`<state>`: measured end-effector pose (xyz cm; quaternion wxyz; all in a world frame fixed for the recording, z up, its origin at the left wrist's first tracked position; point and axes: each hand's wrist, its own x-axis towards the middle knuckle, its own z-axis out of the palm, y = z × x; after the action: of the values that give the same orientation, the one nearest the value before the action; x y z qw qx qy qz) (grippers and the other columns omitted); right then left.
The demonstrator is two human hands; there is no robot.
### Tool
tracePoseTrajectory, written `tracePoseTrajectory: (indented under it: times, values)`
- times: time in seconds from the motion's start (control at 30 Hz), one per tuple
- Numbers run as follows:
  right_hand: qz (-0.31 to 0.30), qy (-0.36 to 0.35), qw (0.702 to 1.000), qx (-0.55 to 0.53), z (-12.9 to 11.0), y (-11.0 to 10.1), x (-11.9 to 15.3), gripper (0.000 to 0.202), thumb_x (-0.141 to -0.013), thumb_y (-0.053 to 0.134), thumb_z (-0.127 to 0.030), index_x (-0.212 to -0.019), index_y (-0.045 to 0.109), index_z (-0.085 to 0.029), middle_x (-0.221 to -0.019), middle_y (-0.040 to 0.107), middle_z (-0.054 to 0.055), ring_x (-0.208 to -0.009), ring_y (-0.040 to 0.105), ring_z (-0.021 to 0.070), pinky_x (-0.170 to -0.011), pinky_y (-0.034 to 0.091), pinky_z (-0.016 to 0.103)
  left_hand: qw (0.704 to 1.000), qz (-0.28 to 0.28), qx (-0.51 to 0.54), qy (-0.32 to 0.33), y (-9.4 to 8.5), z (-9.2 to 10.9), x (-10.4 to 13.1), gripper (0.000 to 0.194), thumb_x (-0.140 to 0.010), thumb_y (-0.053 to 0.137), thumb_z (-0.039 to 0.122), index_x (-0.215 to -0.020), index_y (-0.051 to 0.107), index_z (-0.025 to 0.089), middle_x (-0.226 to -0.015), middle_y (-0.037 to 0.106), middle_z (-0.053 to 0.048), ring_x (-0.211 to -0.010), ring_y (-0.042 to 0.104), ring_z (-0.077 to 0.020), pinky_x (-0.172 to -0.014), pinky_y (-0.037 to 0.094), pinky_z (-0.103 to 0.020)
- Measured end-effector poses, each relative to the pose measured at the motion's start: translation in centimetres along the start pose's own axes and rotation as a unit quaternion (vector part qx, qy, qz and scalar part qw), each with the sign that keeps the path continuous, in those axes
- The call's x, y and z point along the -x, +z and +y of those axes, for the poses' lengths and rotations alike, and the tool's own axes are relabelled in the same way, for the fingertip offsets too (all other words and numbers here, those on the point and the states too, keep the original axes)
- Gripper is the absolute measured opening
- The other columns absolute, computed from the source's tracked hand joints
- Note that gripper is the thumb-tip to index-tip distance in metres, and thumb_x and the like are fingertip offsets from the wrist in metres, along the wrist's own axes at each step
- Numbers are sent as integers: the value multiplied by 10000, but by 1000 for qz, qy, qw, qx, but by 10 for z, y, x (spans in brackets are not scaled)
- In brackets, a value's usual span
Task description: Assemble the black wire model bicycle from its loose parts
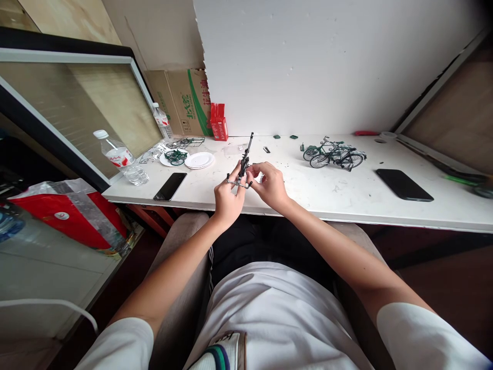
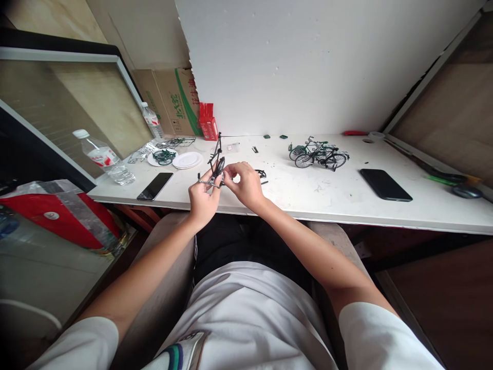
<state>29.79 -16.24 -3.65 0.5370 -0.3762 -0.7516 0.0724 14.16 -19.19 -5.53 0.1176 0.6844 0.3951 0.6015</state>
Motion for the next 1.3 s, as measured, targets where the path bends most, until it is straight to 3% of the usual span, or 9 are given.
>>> tracePoseTrajectory:
  times: [0.17, 0.47, 0.67, 0.8, 0.9, 1.0, 1.07, 1.17, 1.3]
  values:
    - [-6, 26, 999, -32, -3, 0, -1, 182, -984, 641, -368, -913, 726, -223, -868, 761, 63, -839, 685, 225, -747, 536, 350, 1000, 3, 9, 4, 0, 0, 1, 500, -1084, 563, 424, -1527, 630, 201, -1404, 741, -163, -1212, 766, -263, -1080, 599, -369]
    - [-32, 136, 977, -164, -8, -3, -7, 340, -900, 735, -523, -879, 762, -185, -816, 770, 61, -781, 692, 201, -722, 570, 327, 1000, -4, -10, 6, -1, 3, 0, 524, -1090, 544, 418, -1556, 601, 185, -1438, 720, -173, -1291, 733, -271, -1097, 595, -366]
    - [-121, 274, 906, -299, -3, -12, -14, 392, -814, 817, -560, -751, 734, -183, -774, 756, 70, -691, 657, 166, -508, 464, 255, 998, -1, -43, 35, -2, 1, 1, 486, -1088, 539, 372, -1541, 618, 215, -1426, 732, -148, -1272, 742, -268, -1105, 589, -372]
    - [-153, 313, 877, -330, 3, -16, -16, 352, -816, 826, -512, -736, 728, -183, -807, 761, 71, -731, 663, 159, -519, 449, 234, 997, 4, -56, 55, -2, -1, 1, 459, -1079, 553, 352, -1510, 649, 226, -1420, 737, -135, -1295, 731, -279, -1133, 572, -393]
    - [-136, 278, 903, -297, 4, -13, -14, 339, -842, 801, -514, -790, 749, -183, -800, 763, 70, -738, 676, 176, -544, 465, 256, 999, -1, -39, 33, -1, -2, 0, 469, -1079, 560, 369, -1514, 643, 212, -1411, 740, -149, -1283, 737, -277, -1116, 582, -383]
    - [-74, 162, 965, -194, 2, -8, -10, 270, -895, 755, -456, -902, 780, -188, -832, 781, 67, -769, 699, 196, -642, 526, 306, 1000, -1, 7, 1, 0, -1, -1, 485, -1078, 574, 400, -1508, 646, 186, -1399, 744, -165, -1262, 748, -271, -1088, 599, -362]
    - [-41, 80, 989, -114, 1, -6, -7, 201, -930, 714, -387, -933, 782, -199, -868, 790, 63, -807, 710, 207, -709, 549, 330, 999, 3, 44, -14, 1, 0, -1, 493, -1073, 590, 411, -1498, 654, 170, -1395, 744, -174, -1248, 756, -275, -1073, 610, -354]
    - [-22, 15, 999, -47, 1, -5, -5, 132, -950, 671, -301, -930, 771, -215, -865, 782, 54, -839, 709, 219, -740, 554, 344, 998, 5, 60, -25, 2, 1, -1, 506, -1068, 603, 426, -1497, 654, 163, -1402, 741, -174, -1236, 762, -277, -1067, 615, -349]
    - [-12, -19, 1000, -18, 3, -5, -4, 100, -949, 668, -263, -923, 755, -220, -840, 764, 49, -844, 692, 229, -747, 545, 354, 998, 5, 59, -25, 2, 3, -1, 511, -1067, 607, 432, -1503, 651, 170, -1386, 751, -163, -1233, 763, -275, -1073, 612, -347]
